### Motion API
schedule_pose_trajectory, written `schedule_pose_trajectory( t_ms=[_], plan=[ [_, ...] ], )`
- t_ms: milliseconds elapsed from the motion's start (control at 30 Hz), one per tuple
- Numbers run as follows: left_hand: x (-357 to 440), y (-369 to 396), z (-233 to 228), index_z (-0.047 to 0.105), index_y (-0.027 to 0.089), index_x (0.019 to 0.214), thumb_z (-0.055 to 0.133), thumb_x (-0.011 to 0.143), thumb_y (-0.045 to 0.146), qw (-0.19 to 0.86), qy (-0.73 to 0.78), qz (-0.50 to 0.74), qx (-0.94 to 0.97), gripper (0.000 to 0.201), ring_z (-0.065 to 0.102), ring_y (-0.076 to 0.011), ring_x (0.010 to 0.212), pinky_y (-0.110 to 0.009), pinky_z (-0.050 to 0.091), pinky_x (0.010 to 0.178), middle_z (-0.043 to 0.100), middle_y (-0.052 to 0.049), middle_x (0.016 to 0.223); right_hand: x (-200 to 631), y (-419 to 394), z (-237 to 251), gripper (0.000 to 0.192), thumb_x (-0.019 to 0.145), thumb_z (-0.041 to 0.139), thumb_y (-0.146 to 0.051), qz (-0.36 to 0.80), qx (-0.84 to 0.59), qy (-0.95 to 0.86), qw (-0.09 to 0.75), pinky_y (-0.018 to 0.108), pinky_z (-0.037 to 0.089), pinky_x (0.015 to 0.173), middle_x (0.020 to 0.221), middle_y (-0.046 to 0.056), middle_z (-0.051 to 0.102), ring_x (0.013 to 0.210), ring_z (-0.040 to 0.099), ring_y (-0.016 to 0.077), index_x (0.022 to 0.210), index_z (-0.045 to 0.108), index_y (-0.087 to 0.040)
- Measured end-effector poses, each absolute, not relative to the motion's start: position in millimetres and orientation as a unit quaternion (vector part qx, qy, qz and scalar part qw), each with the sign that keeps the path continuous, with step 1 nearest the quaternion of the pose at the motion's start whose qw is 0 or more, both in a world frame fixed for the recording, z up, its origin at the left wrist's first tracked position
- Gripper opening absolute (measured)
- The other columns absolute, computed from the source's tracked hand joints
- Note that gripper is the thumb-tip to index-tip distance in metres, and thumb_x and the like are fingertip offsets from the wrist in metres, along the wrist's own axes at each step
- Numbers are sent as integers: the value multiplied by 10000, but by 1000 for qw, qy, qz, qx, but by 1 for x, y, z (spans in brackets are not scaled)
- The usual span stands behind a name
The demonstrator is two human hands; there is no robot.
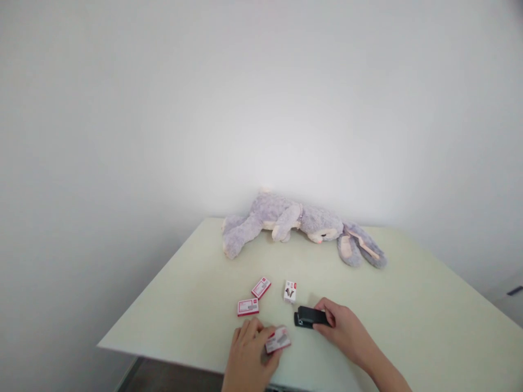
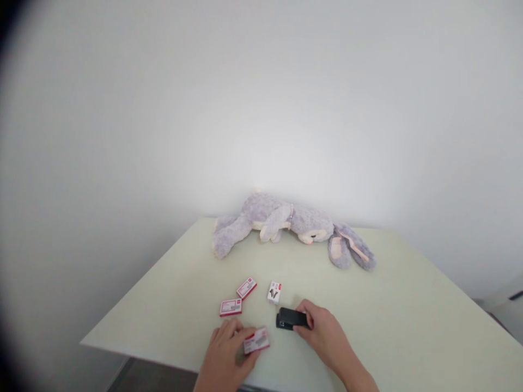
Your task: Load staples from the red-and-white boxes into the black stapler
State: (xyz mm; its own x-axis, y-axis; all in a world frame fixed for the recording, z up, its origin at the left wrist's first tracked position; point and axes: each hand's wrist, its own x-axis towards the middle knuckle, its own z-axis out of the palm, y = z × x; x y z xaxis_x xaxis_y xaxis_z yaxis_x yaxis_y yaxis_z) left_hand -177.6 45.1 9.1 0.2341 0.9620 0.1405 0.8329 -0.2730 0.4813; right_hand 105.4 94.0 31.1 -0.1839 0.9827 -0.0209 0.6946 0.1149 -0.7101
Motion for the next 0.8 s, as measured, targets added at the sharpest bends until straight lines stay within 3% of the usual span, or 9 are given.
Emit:
schedule_pose_trajectory(
  t_ms=[133,200,267,333,400,500,567,667,800],
  plan=[
    [-224,63,3,655,324,1113,699,809,278,72,594,261,757,311,432,-306,1358,-497,360,1119,499,-38,1475,128,81,23,135,817,638,-310,269,-634,-688,228,259,296,609,628,-92,422,611,502,152,944,653,-267],
    [-235,73,2,631,291,1049,699,794,265,86,585,254,765,266,436,-285,1365,-465,374,1127,501,-33,1487,131,78,20,137,823,631,-322,258,-644,-685,220,258,304,610,631,-91,416,614,513,154,950,651,-273],
    [-238,79,2,612,278,1049,691,809,298,105,587,244,765,254,527,-262,1250,-419,445,1045,595,-42,1350,129,77,19,135,826,622,-321,254,-649,-684,217,257,309,610,633,-89,425,620,527,156,951,650,-276],
    [-236,82,0,600,266,1139,671,830,346,101,606,246,750,326,574,-262,1139,-415,475,975,630,-57,1230,126,76,19,131,821,618,-310,250,-653,-681,218,256,311,609,635,-86,439,626,539,157,944,650,-278],
    [-231,83,-3,552,259,1304,640,851,366,82,626,253,733,474,570,-276,1139,-439,463,977,610,-80,1245,124,76,20,132,818,614,-302,245,-657,-678,221,255,314,610,644,-83,455,633,552,157,944,647,-280],
    [-220,87,-5,375,332,1525,603,872,353,53,631,251,732,692,520,-287,1251,-446,427,1014,506,-78,1463,121,74,22,115,825,604,-303,236,-666,-672,222,256,318,605,648,-79,461,632,562,157,933,638,-279],
    [-210,91,-3,319,392,1556,594,867,338,47,616,237,750,744,533,-281,1231,-432,425,992,409,-38,1590,119,73,22,106,826,608,-314,227,-677,-666,218,259,318,598,641,-77,469,627,570,160,923,631,-278],
    [-189,96,-1,392,388,1522,606,837,326,62,588,222,775,721,561,-277,1154,-420,417,973,428,-8,1599,116,71,21,108,827,621,-340,213,-690,-658,214,266,319,592,639,-72,513,623,589,168,918,622,-282],
    [-152,93,-8,496,255,1442,639,803,350,68,606,252,751,662,509,-312,1239,-448,374,1036,524,-78,1506,108,70,16,95,863,595,-362,188,-718,-632,224,273,321,585,658,-55,585,640,622,187,931,599,-295]
  ],
)
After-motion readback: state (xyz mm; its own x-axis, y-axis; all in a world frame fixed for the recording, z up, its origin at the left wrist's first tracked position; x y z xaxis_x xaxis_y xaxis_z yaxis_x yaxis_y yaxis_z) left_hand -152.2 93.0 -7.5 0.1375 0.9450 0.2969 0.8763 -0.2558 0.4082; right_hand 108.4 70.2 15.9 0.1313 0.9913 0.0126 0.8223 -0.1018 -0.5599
